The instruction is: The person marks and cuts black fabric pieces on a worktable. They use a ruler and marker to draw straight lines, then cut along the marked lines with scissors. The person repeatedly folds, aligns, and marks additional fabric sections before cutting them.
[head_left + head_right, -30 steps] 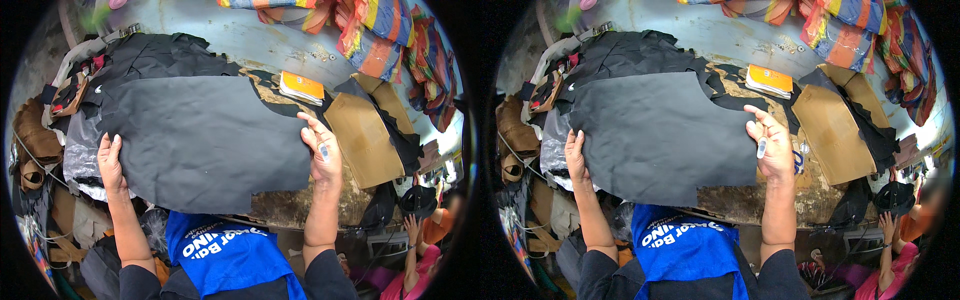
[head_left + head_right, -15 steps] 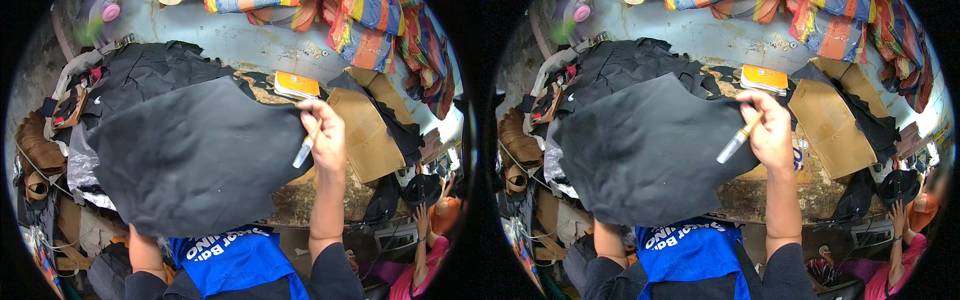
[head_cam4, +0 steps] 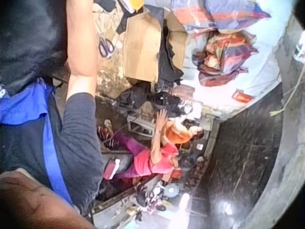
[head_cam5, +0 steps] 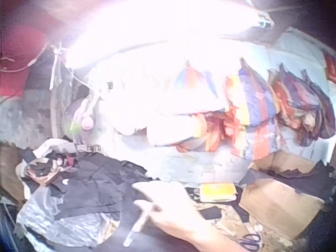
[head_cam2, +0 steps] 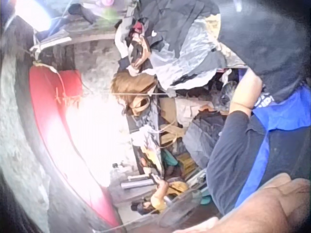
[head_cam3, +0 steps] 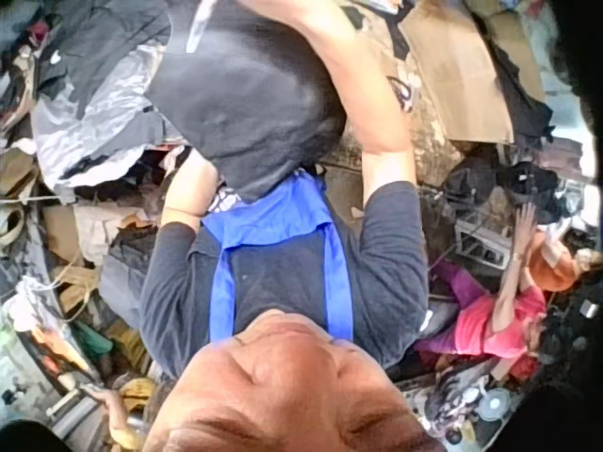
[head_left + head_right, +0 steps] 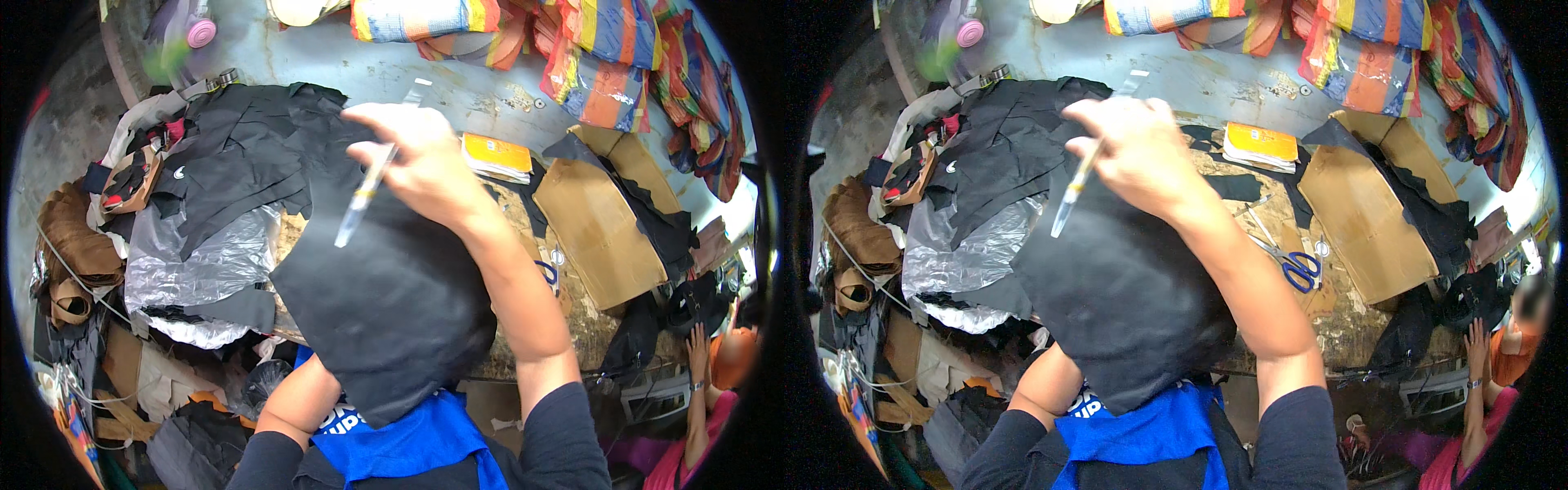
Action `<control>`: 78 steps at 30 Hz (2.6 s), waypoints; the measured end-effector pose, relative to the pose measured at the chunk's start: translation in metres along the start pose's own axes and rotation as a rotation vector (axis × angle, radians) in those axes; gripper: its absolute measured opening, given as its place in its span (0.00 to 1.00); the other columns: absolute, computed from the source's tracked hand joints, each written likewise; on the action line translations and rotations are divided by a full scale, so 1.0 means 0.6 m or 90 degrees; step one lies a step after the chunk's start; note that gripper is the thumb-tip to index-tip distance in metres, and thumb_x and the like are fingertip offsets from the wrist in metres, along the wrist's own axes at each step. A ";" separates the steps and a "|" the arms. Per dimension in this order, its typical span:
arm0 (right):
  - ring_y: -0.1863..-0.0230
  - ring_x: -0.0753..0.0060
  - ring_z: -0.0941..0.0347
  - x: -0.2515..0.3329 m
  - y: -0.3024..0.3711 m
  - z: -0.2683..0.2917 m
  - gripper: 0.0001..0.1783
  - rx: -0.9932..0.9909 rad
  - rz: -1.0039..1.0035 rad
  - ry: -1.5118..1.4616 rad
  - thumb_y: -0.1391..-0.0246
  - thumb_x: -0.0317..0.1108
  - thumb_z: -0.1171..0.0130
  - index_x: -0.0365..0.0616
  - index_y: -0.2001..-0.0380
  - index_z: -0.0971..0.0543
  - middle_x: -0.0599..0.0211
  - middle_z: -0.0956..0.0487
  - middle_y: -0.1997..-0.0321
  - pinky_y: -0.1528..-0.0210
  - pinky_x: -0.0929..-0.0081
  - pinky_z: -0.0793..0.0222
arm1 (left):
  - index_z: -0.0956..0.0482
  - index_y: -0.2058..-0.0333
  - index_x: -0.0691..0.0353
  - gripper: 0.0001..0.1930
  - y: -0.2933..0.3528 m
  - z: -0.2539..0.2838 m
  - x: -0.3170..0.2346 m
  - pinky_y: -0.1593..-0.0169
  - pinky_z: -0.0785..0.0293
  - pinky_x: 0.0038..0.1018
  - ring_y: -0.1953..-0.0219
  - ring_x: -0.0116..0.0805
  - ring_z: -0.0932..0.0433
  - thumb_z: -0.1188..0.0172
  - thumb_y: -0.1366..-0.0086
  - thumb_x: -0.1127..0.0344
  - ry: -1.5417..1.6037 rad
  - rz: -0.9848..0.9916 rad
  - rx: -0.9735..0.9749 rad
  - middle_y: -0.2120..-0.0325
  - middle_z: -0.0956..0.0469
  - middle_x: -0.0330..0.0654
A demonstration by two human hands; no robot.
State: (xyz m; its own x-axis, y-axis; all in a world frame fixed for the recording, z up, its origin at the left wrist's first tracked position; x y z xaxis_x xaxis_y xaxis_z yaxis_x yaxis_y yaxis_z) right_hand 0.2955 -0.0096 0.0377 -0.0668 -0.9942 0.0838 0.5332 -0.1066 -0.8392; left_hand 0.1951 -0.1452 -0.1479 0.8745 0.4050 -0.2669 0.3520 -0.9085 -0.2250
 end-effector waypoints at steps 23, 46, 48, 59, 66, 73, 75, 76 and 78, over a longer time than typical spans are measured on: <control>0.56 0.69 0.24 0.015 0.328 0.053 0.16 -0.307 -0.657 -0.623 0.51 0.23 0.42 0.35 0.56 0.24 0.60 0.21 0.55 0.50 0.72 0.30 | 0.37 0.43 0.66 0.37 -0.018 -0.049 -0.094 0.41 0.36 0.45 0.45 0.47 0.32 0.52 0.37 0.38 0.045 -0.031 0.197 0.45 0.33 0.51; 0.70 0.84 0.33 0.009 0.295 0.166 0.09 -0.264 -0.667 -0.374 0.47 0.29 0.39 0.33 0.65 0.21 0.75 0.24 0.72 0.65 0.84 0.37 | 0.36 0.43 0.67 0.22 -0.002 -0.035 -0.118 0.40 0.38 0.43 0.44 0.48 0.31 0.55 0.31 0.60 -0.006 0.017 -0.071 0.45 0.31 0.51; 0.71 0.84 0.33 -0.011 0.333 0.131 0.10 -0.234 -0.719 -0.357 0.47 0.30 0.39 0.33 0.66 0.21 0.74 0.24 0.73 0.66 0.84 0.37 | 0.39 0.41 0.68 0.23 -0.008 0.008 -0.117 0.40 0.37 0.41 0.45 0.46 0.31 0.54 0.32 0.63 -0.161 -0.019 -0.222 0.45 0.32 0.51; 0.67 0.40 0.25 0.002 0.493 -0.032 0.20 0.031 -0.532 0.260 0.52 0.34 0.38 0.38 0.56 0.25 0.44 0.22 0.70 0.65 0.54 0.31 | 0.44 0.37 0.61 0.30 0.050 0.060 0.201 0.36 0.57 0.55 0.32 0.48 0.54 0.61 0.32 0.49 -1.450 0.141 0.365 0.35 0.51 0.54; 0.70 0.42 0.26 0.001 0.488 -0.032 0.18 0.027 -0.532 0.239 0.53 0.33 0.38 0.40 0.57 0.24 0.46 0.23 0.72 0.67 0.55 0.31 | 0.46 0.39 0.70 0.35 -0.018 0.144 0.000 0.37 0.54 0.54 0.33 0.49 0.51 0.58 0.34 0.46 -1.738 0.049 -0.102 0.37 0.47 0.56; 0.74 0.50 0.25 0.008 0.485 -0.005 0.17 0.063 -0.685 0.255 0.53 0.38 0.35 0.39 0.63 0.22 0.50 0.24 0.76 0.70 0.60 0.32 | 0.30 0.52 0.71 0.37 -0.009 0.133 -0.098 0.41 0.37 0.39 0.41 0.54 0.40 0.30 0.53 0.49 -1.532 -0.043 -0.426 0.44 0.38 0.61; 0.76 0.52 0.26 0.012 0.485 0.005 0.15 0.082 -0.747 0.197 0.53 0.37 0.35 0.39 0.66 0.23 0.52 0.24 0.78 0.71 0.61 0.33 | 0.27 0.57 0.67 0.30 -0.016 0.130 -0.108 0.44 0.35 0.39 0.44 0.54 0.36 0.29 0.54 0.53 -1.476 0.048 -0.422 0.50 0.32 0.58; 0.76 0.52 0.26 0.013 0.486 0.008 0.14 0.093 -0.773 0.186 0.53 0.37 0.35 0.39 0.67 0.23 0.53 0.25 0.79 0.71 0.62 0.33 | 0.26 0.59 0.65 0.27 -0.018 0.129 -0.113 0.45 0.34 0.38 0.46 0.53 0.34 0.29 0.54 0.56 -1.449 0.084 -0.425 0.52 0.28 0.57; 0.76 0.51 0.27 0.015 0.485 0.010 0.11 0.061 -0.769 0.156 0.51 0.35 0.38 0.39 0.69 0.24 0.53 0.25 0.80 0.72 0.61 0.34 | 0.26 0.60 0.64 0.25 -0.017 0.129 -0.122 0.49 0.31 0.37 0.52 0.52 0.27 0.29 0.56 0.61 -1.460 0.081 -0.425 0.59 0.23 0.54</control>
State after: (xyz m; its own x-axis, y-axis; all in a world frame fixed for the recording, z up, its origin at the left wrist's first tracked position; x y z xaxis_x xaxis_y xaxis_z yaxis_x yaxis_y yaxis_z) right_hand 0.4554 -0.0498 -0.2024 -0.7097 -0.2307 0.6657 0.0785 -0.9649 -0.2507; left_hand 0.1019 -0.1575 -0.1984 -0.5552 -0.6312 -0.5416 0.7694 -0.6371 -0.0461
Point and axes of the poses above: each hand's wrist, its own y-axis away from the middle knuckle, its own z-axis out of the back of the hand, x = y × z, the point moved 3 cm from there along -y, towards the middle knuckle
